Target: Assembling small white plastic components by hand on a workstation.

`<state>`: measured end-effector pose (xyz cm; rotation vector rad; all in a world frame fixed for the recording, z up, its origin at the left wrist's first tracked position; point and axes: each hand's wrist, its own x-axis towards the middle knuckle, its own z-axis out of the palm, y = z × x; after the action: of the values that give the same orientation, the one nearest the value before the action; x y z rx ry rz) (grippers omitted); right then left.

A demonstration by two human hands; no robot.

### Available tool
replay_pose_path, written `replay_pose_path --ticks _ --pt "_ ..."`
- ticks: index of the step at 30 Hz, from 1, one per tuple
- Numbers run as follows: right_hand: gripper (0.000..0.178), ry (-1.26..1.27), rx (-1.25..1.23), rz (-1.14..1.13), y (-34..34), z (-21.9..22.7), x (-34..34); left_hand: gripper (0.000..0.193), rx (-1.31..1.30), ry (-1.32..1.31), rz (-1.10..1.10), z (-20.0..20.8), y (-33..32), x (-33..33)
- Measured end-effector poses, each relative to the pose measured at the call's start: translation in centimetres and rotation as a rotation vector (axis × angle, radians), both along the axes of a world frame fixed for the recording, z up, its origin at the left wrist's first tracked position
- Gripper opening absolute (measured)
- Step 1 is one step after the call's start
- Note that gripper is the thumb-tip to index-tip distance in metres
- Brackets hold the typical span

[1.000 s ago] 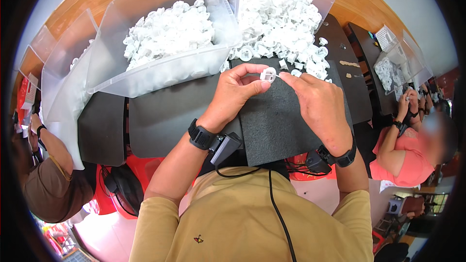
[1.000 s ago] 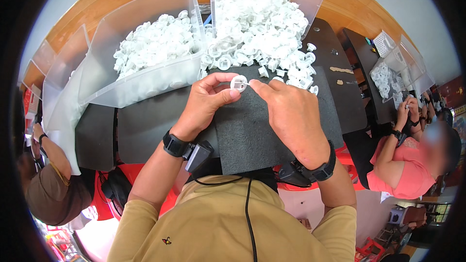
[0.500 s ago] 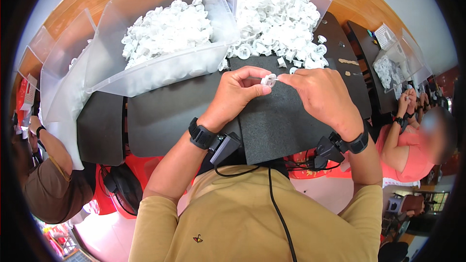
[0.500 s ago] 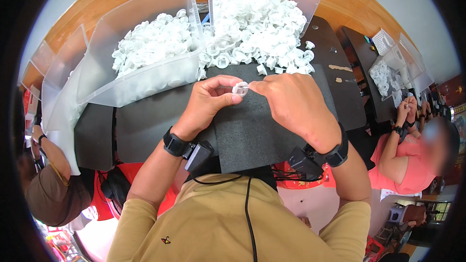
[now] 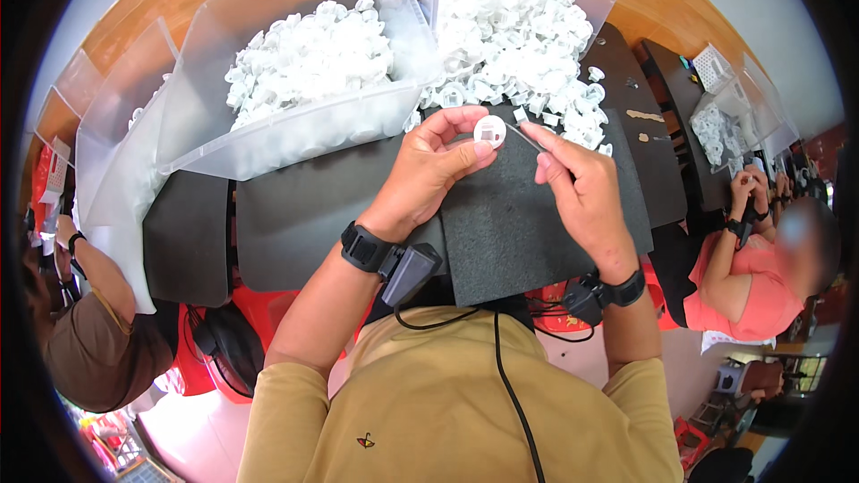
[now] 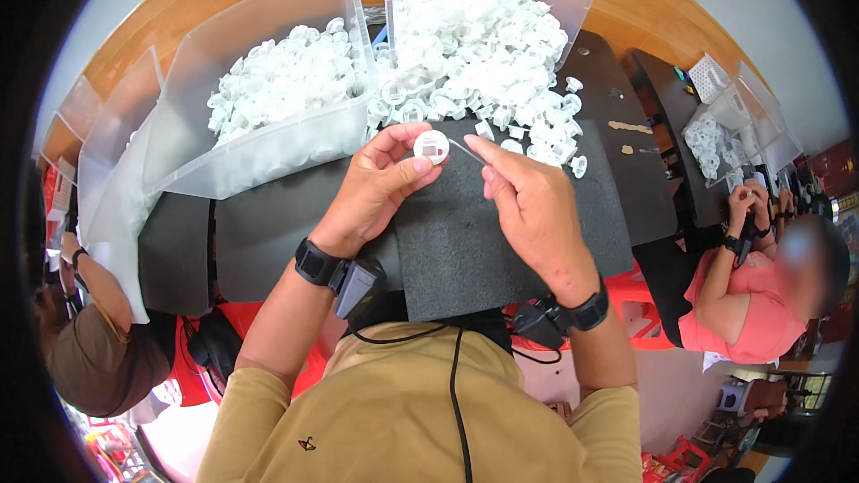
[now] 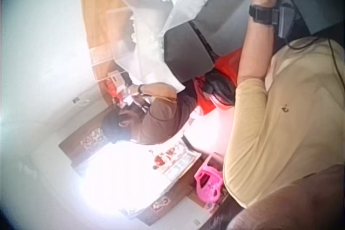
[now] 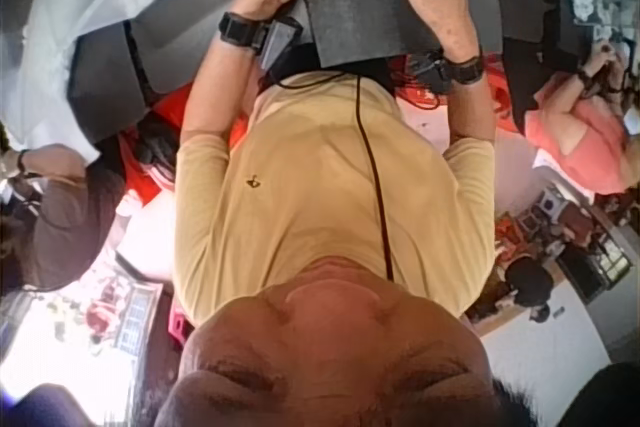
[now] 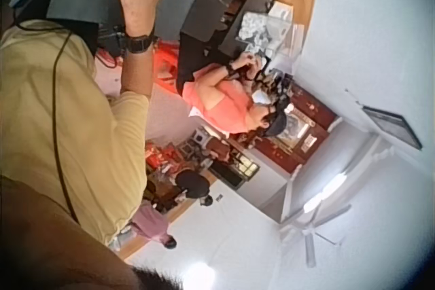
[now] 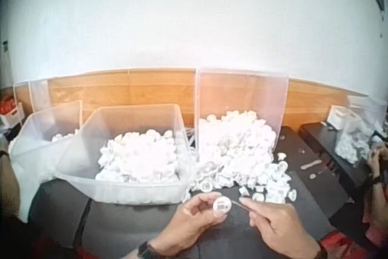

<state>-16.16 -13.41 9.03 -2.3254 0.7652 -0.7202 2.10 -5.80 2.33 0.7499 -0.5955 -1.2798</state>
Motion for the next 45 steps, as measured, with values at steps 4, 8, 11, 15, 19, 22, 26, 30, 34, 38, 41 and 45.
replay_pose_path --ticks 4,8,11,15,19,22,26,30,34,38,41,45 --pt "0.03 -0.064 0.023 -0.017 0.3 -1.9 0.4 0.042 -0.012 0.037 -0.018 0.1 -0.1 0.0" --pt "0.03 -0.043 0.037 -0.016 0.7 -1.9 0.8 0.041 -0.015 -0.013 -0.055 -0.4 0.0 0.2" --pt "0.03 -0.034 0.024 -0.015 0.9 -2.0 0.8 0.04 -0.029 -0.046 -0.046 -0.5 0.0 0.1" --pt "0.03 -0.039 0.028 -0.028 1.2 -2.0 0.8 0.041 -0.047 0.016 -0.002 -0.1 0.0 -0.3" --pt "0.031 -0.01 0.033 -0.032 1.3 -1.9 0.8 0.039 -0.055 0.007 0.029 -0.2 0.0 -0.3" --pt "0.032 -0.005 -0.006 -0.025 1.5 -1.8 0.8 0.038 -0.06 -0.007 0.047 -0.4 -0.1 -0.4" --pt "0.033 0.022 -0.051 -0.02 1.4 -1.8 0.8 0.037 -0.06 -0.024 0.06 -0.8 -0.2 -0.4" --pt "0.03 0.074 -0.202 -0.039 1.8 -1.8 0.9 0.037 -0.055 -0.045 0.066 -1.1 -0.3 -0.3" --pt "0.028 0.319 -0.455 -0.114 2.4 -0.9 0.8 0.034 -0.012 -0.197 0.064 -0.8 -0.2 -0.4" --pt "0.029 0.555 -0.505 -0.077 2.3 0.3 0.8 0.033 0.048 -0.458 0.038 -0.9 -0.3 -0.6" --pt "0.022 0.545 -0.458 0.079 1.1 1.5 -0.1 0.036 0.055 -0.413 -0.029 -0.3 0.2 -0.4" --pt "0.022 0.312 -0.205 0.075 -0.1 3.5 -0.4 0.034 -0.026 -0.334 -0.062 0.3 0.1 0.4"
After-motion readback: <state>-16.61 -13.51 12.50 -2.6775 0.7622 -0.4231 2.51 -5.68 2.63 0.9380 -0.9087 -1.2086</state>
